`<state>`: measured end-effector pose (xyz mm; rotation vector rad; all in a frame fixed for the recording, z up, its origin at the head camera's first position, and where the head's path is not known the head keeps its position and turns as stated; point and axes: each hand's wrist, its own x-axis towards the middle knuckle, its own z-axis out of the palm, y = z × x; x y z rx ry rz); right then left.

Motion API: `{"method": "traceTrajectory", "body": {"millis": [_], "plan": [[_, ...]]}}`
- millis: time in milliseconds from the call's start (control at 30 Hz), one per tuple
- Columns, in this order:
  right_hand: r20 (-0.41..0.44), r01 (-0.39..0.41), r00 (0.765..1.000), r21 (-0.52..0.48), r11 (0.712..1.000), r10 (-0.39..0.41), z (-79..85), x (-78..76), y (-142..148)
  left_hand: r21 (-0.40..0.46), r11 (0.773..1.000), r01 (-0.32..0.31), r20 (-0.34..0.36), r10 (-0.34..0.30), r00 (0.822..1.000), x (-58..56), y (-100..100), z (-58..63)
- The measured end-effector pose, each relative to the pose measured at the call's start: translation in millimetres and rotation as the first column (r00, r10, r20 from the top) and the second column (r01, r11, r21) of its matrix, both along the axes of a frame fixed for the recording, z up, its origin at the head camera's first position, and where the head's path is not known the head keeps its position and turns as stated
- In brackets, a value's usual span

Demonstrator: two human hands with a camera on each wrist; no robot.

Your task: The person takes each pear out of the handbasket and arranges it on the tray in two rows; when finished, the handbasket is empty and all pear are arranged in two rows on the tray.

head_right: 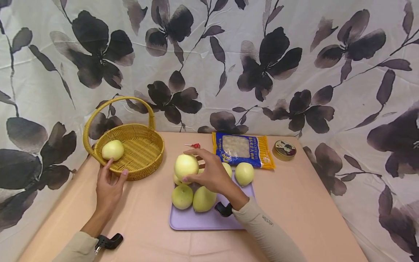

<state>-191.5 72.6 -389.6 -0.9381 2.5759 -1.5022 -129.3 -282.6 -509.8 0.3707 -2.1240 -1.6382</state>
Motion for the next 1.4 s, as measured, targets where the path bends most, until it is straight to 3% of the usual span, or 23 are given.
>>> {"method": "traceTrajectory", "body": {"millis": [333,733,1100,1400], "plan": [[0.020,0.116,0.993,0.045,0.992,-0.117,-14.8,17.2,56,-0.009,1.000,0.004,0.000,-0.004,1.000,-0.5,2,3.5],[0.007,0.243,0.969,0.145,0.959,-0.247,-41.7,31.9,111,-0.018,1.000,0.004,-0.002,-0.004,1.000,-1.4,2,4.4],[-0.028,0.272,0.962,0.212,0.939,-0.273,-80.1,35.3,114,-0.018,1.000,-0.002,0.003,0.002,1.000,-0.6,3,3.7],[-0.028,0.266,0.963,0.235,0.935,-0.267,-88.5,37.1,113,0.000,1.000,0.001,0.002,-0.001,1.000,-0.1,2,1.2]]}}
